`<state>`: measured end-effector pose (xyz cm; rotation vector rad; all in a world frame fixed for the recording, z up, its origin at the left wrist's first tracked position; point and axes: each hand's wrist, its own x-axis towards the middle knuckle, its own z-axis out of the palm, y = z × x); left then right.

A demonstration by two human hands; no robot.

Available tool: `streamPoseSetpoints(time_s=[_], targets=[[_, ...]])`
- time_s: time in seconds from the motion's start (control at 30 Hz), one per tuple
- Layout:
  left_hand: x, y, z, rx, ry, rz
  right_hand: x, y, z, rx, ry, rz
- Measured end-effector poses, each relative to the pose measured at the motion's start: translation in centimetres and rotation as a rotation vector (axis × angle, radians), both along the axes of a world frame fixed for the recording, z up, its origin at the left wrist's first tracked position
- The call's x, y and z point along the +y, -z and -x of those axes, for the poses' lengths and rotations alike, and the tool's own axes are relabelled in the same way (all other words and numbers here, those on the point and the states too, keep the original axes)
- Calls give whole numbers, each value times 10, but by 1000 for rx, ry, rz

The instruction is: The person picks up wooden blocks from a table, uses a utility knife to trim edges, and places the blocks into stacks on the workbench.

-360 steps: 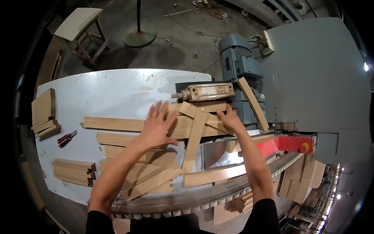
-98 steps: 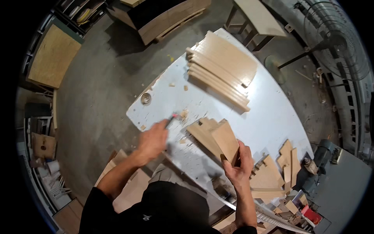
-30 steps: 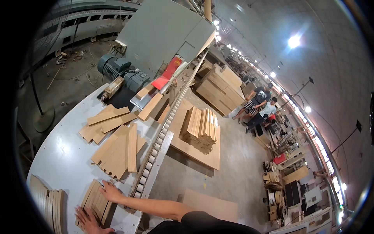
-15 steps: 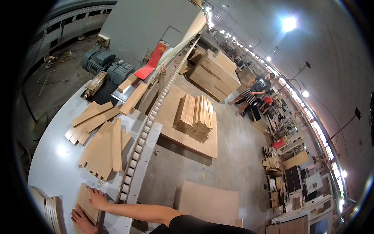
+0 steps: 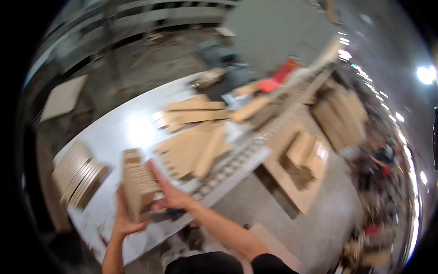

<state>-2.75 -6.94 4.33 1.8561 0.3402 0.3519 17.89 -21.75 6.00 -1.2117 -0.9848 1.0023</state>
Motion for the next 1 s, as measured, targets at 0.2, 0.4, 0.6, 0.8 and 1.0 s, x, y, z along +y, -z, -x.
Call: streamPoseSetpoints(time_s=[0.2, 0.4, 0.6, 0.8, 1.0], targets=[[24, 35, 34, 228, 99, 404, 31, -63, 46, -134, -168, -117], [29, 112, 42, 198, 6, 436, 49, -9, 56, -320, -245, 16], [39, 87, 27, 66, 103, 223, 41, -23, 51, -340, -165, 82], [65, 0, 37, 114, 47, -527, 0, -39, 21, -244, 2, 324], [69, 55, 23, 485, 135, -826, -75, 11, -12, -463, 448, 490]])
